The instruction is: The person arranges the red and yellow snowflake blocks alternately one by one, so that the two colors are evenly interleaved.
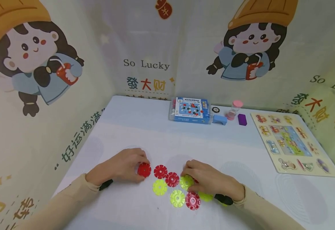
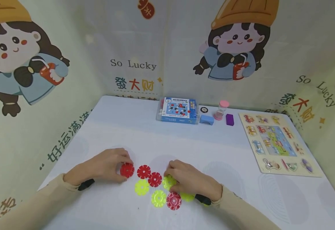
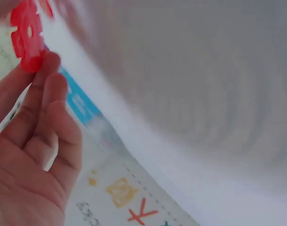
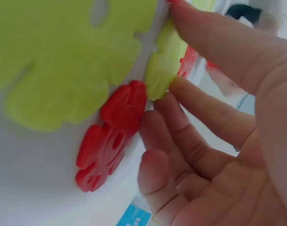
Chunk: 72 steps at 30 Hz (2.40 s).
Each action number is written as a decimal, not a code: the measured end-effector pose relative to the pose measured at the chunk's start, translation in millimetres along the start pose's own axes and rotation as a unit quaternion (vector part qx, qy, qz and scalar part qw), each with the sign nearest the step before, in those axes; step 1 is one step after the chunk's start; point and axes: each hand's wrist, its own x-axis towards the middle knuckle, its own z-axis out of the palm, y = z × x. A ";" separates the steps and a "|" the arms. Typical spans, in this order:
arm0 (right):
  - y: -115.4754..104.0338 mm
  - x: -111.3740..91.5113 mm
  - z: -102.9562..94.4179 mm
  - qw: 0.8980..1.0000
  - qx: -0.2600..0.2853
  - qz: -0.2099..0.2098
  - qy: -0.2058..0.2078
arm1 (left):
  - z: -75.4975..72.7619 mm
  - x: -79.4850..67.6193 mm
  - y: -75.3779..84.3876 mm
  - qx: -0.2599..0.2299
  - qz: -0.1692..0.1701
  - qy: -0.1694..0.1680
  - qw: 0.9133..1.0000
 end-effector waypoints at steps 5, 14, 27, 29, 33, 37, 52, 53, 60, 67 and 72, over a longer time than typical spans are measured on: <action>2.2 0.5 -0.4 1.000 -0.007 -0.001 0.001 | -22.3 44.3 -36.3 -0.030 -0.035 0.010 0.999; 2.0 1.9 -1.5 1.000 0.007 0.004 -0.016 | -18.8 114.4 -95.0 -0.075 -0.110 -0.025 0.991; -3.8 1.8 0.0 1.000 0.007 -0.013 0.009 | -11.9 111.5 -102.9 -0.131 -0.104 -0.019 0.986; -3.9 2.8 0.9 1.000 -0.014 -0.018 0.019 | -10.7 111.7 -103.0 -0.122 -0.107 -0.019 0.987; -6.0 4.9 2.9 0.999 -0.044 -0.017 0.017 | -9.5 111.9 -101.0 -0.113 -0.120 -0.023 0.986; -9.3 4.3 1.4 1.000 -0.022 -0.011 -0.013 | -9.4 112.5 -98.8 -0.112 -0.121 -0.025 0.986; 25.6 32.3 -35.3 0.998 0.024 0.010 0.065 | -9.2 116.0 -98.2 -0.097 -0.111 -0.020 0.989; 31.0 43.7 -41.0 0.996 0.018 0.010 0.084 | -9.4 116.0 -98.4 -0.095 -0.108 -0.019 0.989; 53.8 139.6 -56.3 0.992 -0.008 0.042 0.118 | -8.5 115.5 -100.5 -0.091 -0.110 -0.018 0.990; 57.8 174.6 -42.3 0.995 -0.014 0.068 0.069 | -8.4 113.2 -102.5 -0.091 -0.103 -0.014 0.990; 56.2 175.3 -39.0 0.995 -0.034 0.072 0.054 | -9.4 114.1 -102.0 -0.097 -0.099 -0.018 0.990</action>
